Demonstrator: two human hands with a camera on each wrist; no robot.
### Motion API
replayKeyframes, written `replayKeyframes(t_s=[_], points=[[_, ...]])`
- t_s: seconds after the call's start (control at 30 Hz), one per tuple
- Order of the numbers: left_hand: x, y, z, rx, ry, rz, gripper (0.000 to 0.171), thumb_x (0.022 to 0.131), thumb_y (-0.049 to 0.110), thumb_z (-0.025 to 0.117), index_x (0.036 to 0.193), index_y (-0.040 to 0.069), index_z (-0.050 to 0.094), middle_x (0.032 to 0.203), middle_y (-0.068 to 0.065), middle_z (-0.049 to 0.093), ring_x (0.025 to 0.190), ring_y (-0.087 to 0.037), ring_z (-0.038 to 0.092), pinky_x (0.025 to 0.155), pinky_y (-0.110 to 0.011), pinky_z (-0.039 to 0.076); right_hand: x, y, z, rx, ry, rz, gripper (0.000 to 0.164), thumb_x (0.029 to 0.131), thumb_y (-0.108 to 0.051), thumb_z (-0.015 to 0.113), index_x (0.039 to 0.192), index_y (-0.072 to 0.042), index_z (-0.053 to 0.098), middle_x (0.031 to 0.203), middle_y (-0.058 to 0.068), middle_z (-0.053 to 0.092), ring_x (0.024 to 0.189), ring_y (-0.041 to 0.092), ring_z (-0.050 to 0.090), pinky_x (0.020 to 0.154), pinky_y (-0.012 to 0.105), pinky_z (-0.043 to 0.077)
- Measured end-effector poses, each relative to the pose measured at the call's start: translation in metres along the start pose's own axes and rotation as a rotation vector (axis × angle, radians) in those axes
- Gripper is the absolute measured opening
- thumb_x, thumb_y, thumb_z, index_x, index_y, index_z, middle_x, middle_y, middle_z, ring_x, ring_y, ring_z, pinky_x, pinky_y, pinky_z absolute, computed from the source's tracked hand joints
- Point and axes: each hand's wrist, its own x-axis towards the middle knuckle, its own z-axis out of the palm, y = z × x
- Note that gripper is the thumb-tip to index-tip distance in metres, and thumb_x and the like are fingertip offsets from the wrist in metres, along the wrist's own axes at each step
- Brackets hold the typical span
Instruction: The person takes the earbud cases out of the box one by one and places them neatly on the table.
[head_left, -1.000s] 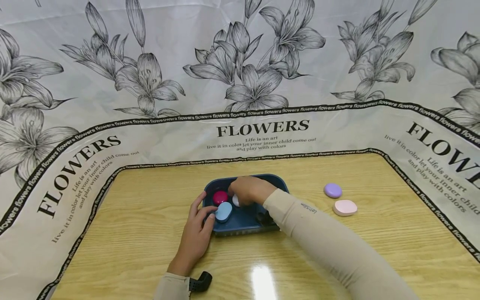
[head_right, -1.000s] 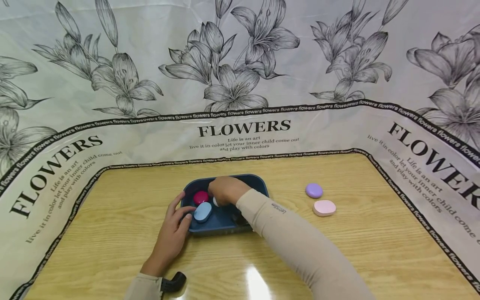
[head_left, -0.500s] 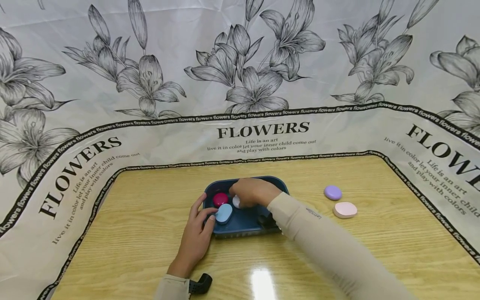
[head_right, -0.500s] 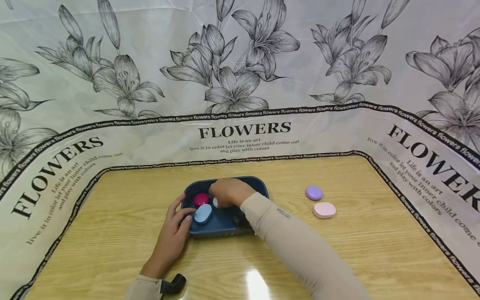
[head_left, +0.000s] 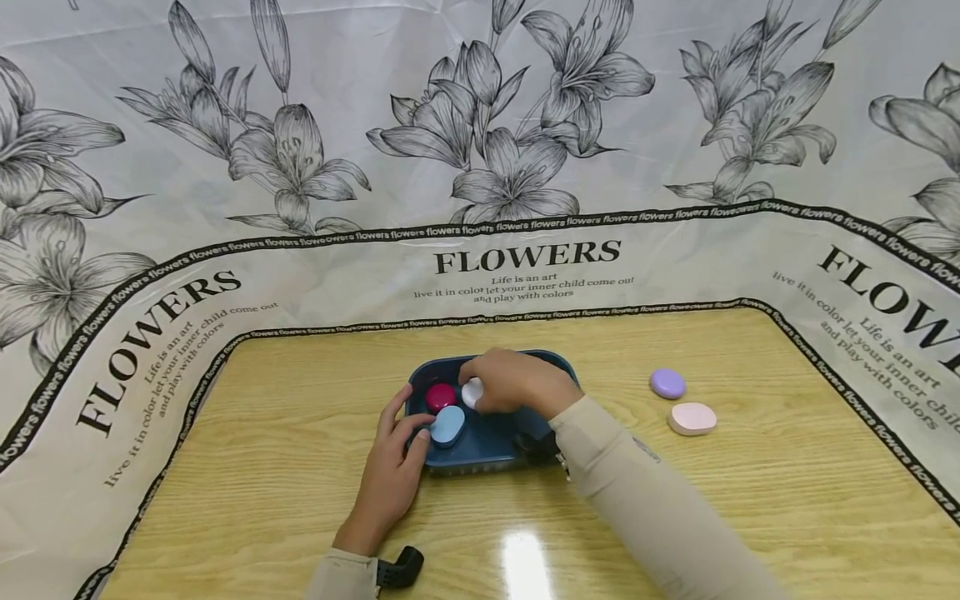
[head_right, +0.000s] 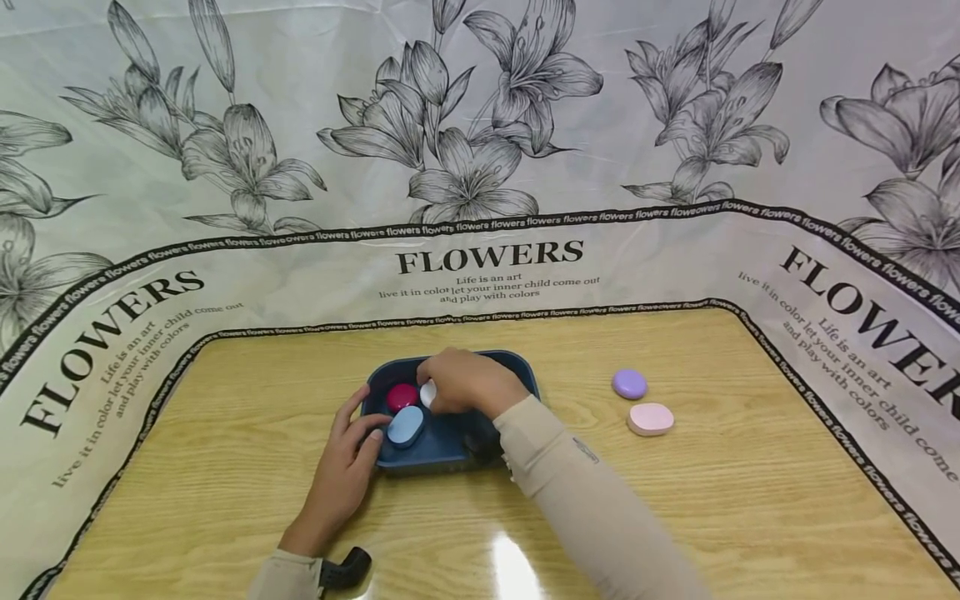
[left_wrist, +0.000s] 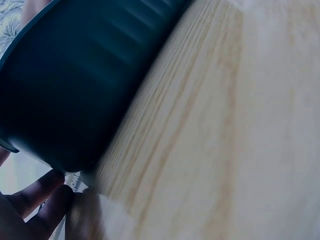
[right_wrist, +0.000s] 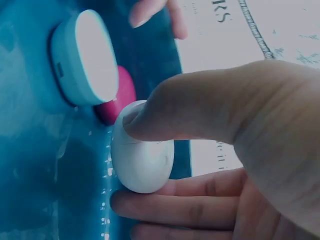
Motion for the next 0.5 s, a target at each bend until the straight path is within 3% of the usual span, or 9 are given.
replayKeyframes(t_s=[0.2,0.5], points=[[0.0,0.001,0.0,-0.005,-0.005,-0.01,0.024,0.106,0.019,0.052,0.121,0.013,0.069,0.161,0.006,0.027,0.144,-0.024,0.033,0.105,-0.055,0.038,-0.011,0.001,-0.001,0.046,0.063,-0.029,0.043,0.091,-0.018,0.073,0.133,-0.013,0.064,0.12,0.006,0.063,0.097,0.02,0.056,0.083,0.037,0.049],[0.0,0.0,0.0,0.001,-0.003,-0.018,0.023,0.105,0.019,0.052,0.121,0.014,0.069,0.161,0.007,0.027,0.144,-0.024,0.034,0.106,-0.056,0.037,-0.027,0.005,0.006,0.119,0.17,0.007,0.044,0.091,-0.023,0.071,0.134,-0.016,0.064,0.12,0.006,0.058,0.091,0.018,0.053,0.076,0.035,0.048]])
